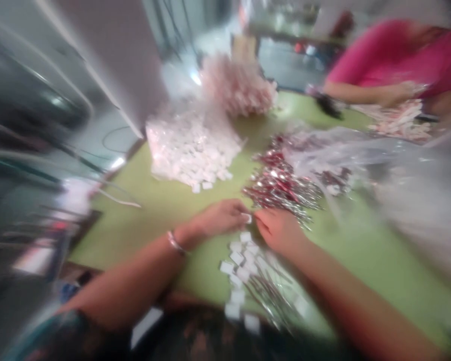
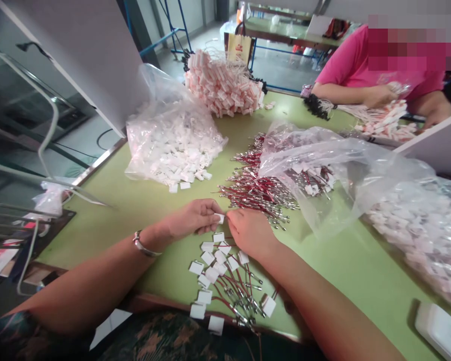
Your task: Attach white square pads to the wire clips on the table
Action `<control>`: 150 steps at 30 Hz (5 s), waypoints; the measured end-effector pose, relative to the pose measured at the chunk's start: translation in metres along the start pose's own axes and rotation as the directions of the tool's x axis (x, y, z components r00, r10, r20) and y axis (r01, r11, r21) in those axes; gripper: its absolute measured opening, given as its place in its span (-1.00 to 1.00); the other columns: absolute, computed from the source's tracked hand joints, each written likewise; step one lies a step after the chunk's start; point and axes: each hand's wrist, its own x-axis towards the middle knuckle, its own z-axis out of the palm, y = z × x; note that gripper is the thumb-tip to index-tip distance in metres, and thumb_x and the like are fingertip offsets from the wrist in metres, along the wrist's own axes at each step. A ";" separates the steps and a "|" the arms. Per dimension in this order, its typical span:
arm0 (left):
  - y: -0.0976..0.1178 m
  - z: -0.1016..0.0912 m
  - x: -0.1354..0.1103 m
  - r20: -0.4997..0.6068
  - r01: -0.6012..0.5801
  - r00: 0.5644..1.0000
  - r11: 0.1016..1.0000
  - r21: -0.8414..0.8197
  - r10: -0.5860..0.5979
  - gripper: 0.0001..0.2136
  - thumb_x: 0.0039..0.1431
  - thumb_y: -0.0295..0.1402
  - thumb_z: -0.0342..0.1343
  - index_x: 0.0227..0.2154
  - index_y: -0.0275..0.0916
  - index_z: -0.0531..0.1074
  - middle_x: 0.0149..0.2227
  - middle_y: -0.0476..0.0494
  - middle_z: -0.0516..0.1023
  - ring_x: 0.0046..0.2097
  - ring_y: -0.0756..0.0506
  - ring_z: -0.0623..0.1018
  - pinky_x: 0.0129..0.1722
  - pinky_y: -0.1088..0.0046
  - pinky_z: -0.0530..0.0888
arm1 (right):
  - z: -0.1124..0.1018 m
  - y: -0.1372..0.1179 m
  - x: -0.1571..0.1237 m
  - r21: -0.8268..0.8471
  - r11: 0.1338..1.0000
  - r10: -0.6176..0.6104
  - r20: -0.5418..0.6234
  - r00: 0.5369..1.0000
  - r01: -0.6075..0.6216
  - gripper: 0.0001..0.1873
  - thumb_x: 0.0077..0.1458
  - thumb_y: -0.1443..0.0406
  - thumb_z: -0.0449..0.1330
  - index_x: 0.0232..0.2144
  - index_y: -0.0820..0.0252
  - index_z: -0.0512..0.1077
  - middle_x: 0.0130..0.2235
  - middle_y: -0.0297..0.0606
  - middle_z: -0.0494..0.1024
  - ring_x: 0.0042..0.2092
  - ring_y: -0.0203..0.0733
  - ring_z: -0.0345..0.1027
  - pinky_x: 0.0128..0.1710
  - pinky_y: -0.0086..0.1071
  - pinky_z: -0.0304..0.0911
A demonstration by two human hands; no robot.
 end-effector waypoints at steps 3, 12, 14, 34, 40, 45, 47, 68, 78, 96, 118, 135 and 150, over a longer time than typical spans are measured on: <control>0.009 -0.017 -0.002 -0.058 -0.046 0.996 0.938 0.345 0.070 -0.73 0.08 -0.15 0.20 -0.25 -0.23 0.52 -0.39 -0.13 0.56 -0.42 -0.03 0.46 -0.43 0.46 0.36 | 0.002 -0.005 -0.002 0.067 0.997 0.032 0.083 0.996 -0.038 -0.77 0.16 0.36 0.06 -0.52 0.22 0.40 -0.51 -0.27 0.44 -0.48 -0.28 0.22 -0.45 -0.38 0.01; 0.007 -0.058 -0.001 -0.463 0.364 0.879 0.467 0.806 0.114 -0.82 0.24 -0.38 -0.04 -0.29 -0.30 0.46 -0.24 -0.31 0.41 -0.26 -0.22 0.48 -0.30 0.30 0.38 | -0.009 0.020 0.012 0.011 0.978 0.207 -0.121 0.971 -0.207 -0.77 0.23 0.31 0.07 -0.41 0.16 0.49 -0.34 -0.24 0.50 -0.32 -0.22 0.33 -0.37 -0.36 0.10; 0.005 -0.054 0.002 -0.445 0.347 0.887 0.461 0.817 0.121 -0.83 0.23 -0.39 -0.03 -0.26 -0.30 0.45 -0.21 -0.32 0.41 -0.25 -0.22 0.48 -0.31 0.31 0.38 | -0.008 0.030 0.018 -0.142 0.952 0.247 -0.162 0.955 -0.270 -0.83 0.21 0.29 0.12 -0.34 0.16 0.50 -0.25 -0.19 0.50 -0.26 -0.16 0.33 -0.40 -0.34 0.07; -0.005 -0.037 0.008 -0.427 0.044 0.899 0.949 0.312 0.098 -0.75 0.04 -0.30 0.22 -0.19 -0.22 0.53 -0.39 -0.10 0.53 -0.39 -0.06 0.46 -0.32 0.39 0.39 | -0.014 0.019 0.010 -0.025 0.981 0.185 -0.136 0.973 -0.190 -0.83 0.20 0.31 0.07 -0.38 0.16 0.44 -0.40 -0.25 0.54 -0.40 -0.20 0.35 -0.41 -0.36 0.10; -0.003 -0.024 0.007 -0.261 0.016 0.958 0.931 -0.365 -0.119 -0.67 0.09 -0.24 0.23 -0.12 -0.31 0.57 -0.38 -0.17 0.58 -0.45 0.05 0.40 -0.40 0.48 0.34 | -0.021 0.004 0.009 0.322 0.912 0.277 -0.031 0.960 -0.253 -0.84 0.16 0.29 0.08 -0.36 0.12 0.47 -0.38 -0.30 0.59 -0.41 -0.24 0.39 -0.43 -0.40 0.16; 0.002 -0.020 0.006 -0.208 0.031 0.964 0.849 -0.527 -0.164 -0.80 0.08 -0.33 0.25 -0.31 -0.39 0.57 -0.42 -0.17 0.57 -0.42 0.04 0.49 -0.32 0.47 0.40 | -0.022 -0.003 0.007 0.323 0.917 0.269 -0.068 0.961 -0.234 -0.83 0.17 0.25 0.12 -0.42 0.13 0.46 -0.43 -0.34 0.56 -0.44 -0.28 0.37 -0.43 -0.41 0.16; 0.004 -0.019 0.006 -0.186 0.031 0.968 0.820 -0.572 -0.166 -0.84 0.09 -0.36 0.26 -0.36 -0.39 0.54 -0.43 -0.15 0.56 -0.41 0.04 0.52 -0.31 0.48 0.42 | -0.021 -0.003 0.006 0.286 0.940 0.219 -0.082 0.972 -0.187 -0.83 0.18 0.27 0.11 -0.42 0.12 0.46 -0.43 -0.35 0.56 -0.43 -0.29 0.37 -0.42 -0.41 0.16; -0.010 -0.007 0.006 0.023 0.115 0.993 0.964 -0.238 -0.113 -0.77 0.12 -0.27 0.22 -0.23 -0.32 0.52 -0.47 -0.14 0.60 -0.49 0.03 0.54 -0.48 0.54 0.44 | -0.006 -0.002 0.003 -0.124 0.984 0.132 0.046 0.990 -0.126 -0.73 0.25 0.33 -0.02 -0.46 0.18 0.38 -0.53 -0.32 0.46 -0.51 -0.27 0.22 -0.49 -0.39 -0.15; -0.013 0.006 0.003 -0.075 0.068 0.994 0.993 -0.096 -0.075 -0.82 0.13 -0.29 0.18 -0.28 -0.31 0.49 -0.49 -0.10 0.58 -0.49 0.03 0.54 -0.49 0.54 0.44 | 0.003 -0.007 -0.003 -0.129 0.980 0.167 0.106 0.980 -0.153 -0.78 0.18 0.38 0.02 -0.47 0.21 0.39 -0.54 -0.27 0.45 -0.50 -0.26 0.22 -0.47 -0.38 -0.13; -0.010 -0.014 0.007 0.109 -0.018 0.993 0.952 -0.307 0.054 -0.73 0.10 -0.20 0.25 -0.29 -0.33 0.45 -0.51 -0.08 0.56 -0.53 0.07 0.49 -0.55 0.58 0.39 | -0.001 -0.008 -0.004 0.157 0.986 0.066 -0.073 0.995 -0.054 -0.71 0.28 0.28 -0.05 -0.40 0.18 0.42 -0.52 -0.32 0.46 -0.50 -0.31 0.24 -0.45 -0.43 -0.03; -0.011 -0.055 0.010 -0.316 0.148 0.897 0.465 0.873 0.307 -0.75 0.17 -0.50 -0.05 -0.22 -0.31 0.53 -0.23 -0.32 0.46 -0.14 -0.26 0.45 -0.14 0.19 0.42 | -0.025 0.017 0.003 -0.045 0.959 0.281 0.020 0.959 -0.280 -0.73 0.23 0.29 0.07 -0.46 0.15 0.50 -0.36 -0.29 0.48 -0.36 -0.27 0.28 -0.39 -0.37 0.06; -0.008 -0.020 0.010 -0.328 0.011 0.943 0.991 -0.130 -0.054 -0.71 0.00 -0.22 0.29 -0.24 -0.29 0.54 -0.53 -0.05 0.52 -0.52 0.03 0.45 -0.49 0.51 0.38 | -0.012 0.036 0.020 -0.256 0.939 0.241 0.008 0.971 -0.231 -0.76 0.22 0.43 -0.02 -0.27 0.20 0.44 -0.10 -0.13 0.46 -0.27 -0.19 0.30 -0.42 -0.34 0.02; 0.005 -0.008 0.006 -0.132 0.054 0.976 0.785 -0.617 -0.171 -0.79 -0.06 -0.39 0.36 -0.32 -0.35 0.60 -0.41 -0.12 0.59 -0.41 0.08 0.49 -0.32 0.54 0.44 | -0.009 0.009 0.008 -0.036 0.998 0.056 -0.106 0.993 -0.060 -0.72 0.27 0.36 -0.06 -0.28 0.25 0.45 -0.34 -0.17 0.53 -0.34 -0.21 0.35 -0.33 -0.38 0.15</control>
